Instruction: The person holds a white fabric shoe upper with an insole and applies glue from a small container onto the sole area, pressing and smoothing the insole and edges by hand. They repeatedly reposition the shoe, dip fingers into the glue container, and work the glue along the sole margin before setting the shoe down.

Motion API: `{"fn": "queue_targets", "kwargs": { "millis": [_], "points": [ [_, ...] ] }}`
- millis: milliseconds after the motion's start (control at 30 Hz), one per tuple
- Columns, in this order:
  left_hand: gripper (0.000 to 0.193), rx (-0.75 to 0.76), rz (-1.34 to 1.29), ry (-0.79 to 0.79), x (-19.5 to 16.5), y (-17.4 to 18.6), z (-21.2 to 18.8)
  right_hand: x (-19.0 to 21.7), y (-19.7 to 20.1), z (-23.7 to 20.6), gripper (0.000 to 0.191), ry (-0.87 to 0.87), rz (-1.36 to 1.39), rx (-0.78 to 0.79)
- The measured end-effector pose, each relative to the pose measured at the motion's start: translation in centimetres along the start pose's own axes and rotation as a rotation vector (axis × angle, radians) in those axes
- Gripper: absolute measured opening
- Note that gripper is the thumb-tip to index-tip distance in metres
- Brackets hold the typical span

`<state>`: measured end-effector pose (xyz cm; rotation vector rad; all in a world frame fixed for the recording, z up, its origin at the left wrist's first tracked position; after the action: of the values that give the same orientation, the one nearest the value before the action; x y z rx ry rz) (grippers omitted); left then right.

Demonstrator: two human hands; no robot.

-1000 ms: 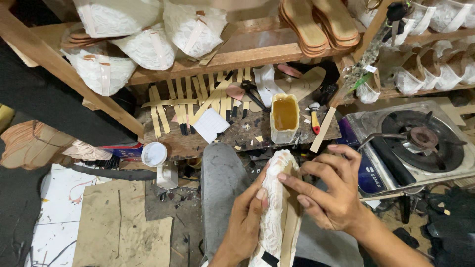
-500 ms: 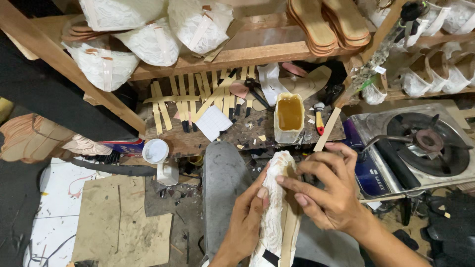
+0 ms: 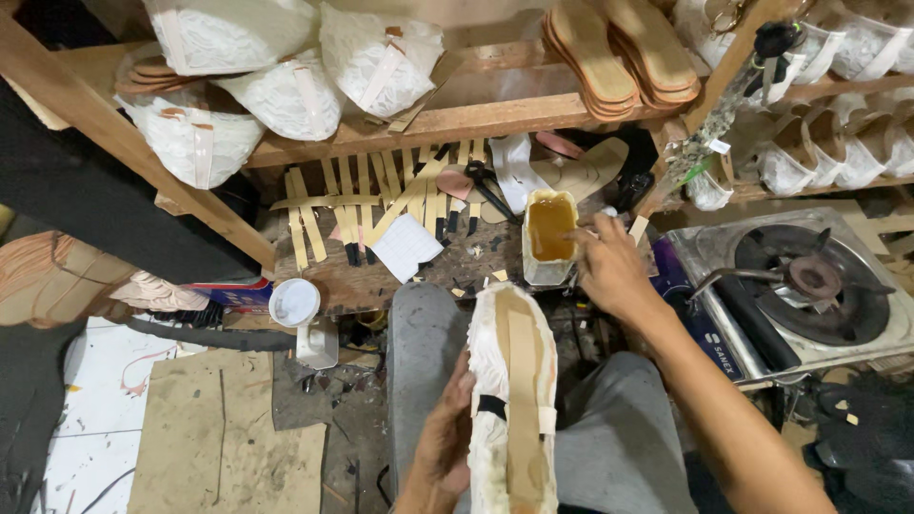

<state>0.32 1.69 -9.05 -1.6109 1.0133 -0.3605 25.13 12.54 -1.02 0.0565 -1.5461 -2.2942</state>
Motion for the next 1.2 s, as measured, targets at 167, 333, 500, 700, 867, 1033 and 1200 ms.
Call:
{"fn": "queue_targets", "kwargs": {
  "millis": [167,333,500,700,867,1033,1200],
  "points": [
    [0.072,0.111,0.033,0.05,0.0,1.0,0.0,0.3,-1.3,0.0,0.045,0.105,-0.139,0.03],
    [0.075,-0.013,0.071,-0.042,-1.2,0.1,0.0,0.5,0.4,-0.1,0.019,-0.053,-0.065,0.06],
    [0.086,-0.142,0.259,-0.127,-1.8,-1.6,-0.4,4.9,6.4,-2.5,0.024,-0.018,0.446,-0.24],
    [0.088,0.044,0.442,-0.187,-1.9,-3.1,-0.8,11.9,9.0,-6.9,0.061,0.281,0.472,-0.265],
    [0.079,0.014,0.466,-0.17,-1.4,-3.9,-1.4,12.7,9.0,-8.1,0.076,0.325,0.337,-0.293],
    [0.074,-0.034,0.534,-0.143,-1.5,-4.6,-2.0,12.2,10.5,-8.9,0.075,0.341,0.187,-0.392],
    [0.075,-0.009,0.52,-0.127,-1.4,-4.7,-2.1,12.4,10.8,-8.9,0.072,0.406,0.071,-0.382]
  ]
}}
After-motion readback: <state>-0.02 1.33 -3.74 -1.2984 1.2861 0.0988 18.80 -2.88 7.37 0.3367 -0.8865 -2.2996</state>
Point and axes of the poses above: each hand's wrist, its own z-axis towards the middle knuckle, its own y-axis out of the back of the hand, x = y × z, the point moved 4 cm from there along z, towards the middle knuckle, and after that the axes turned 10 degrees about y, right-handed, at the moved point
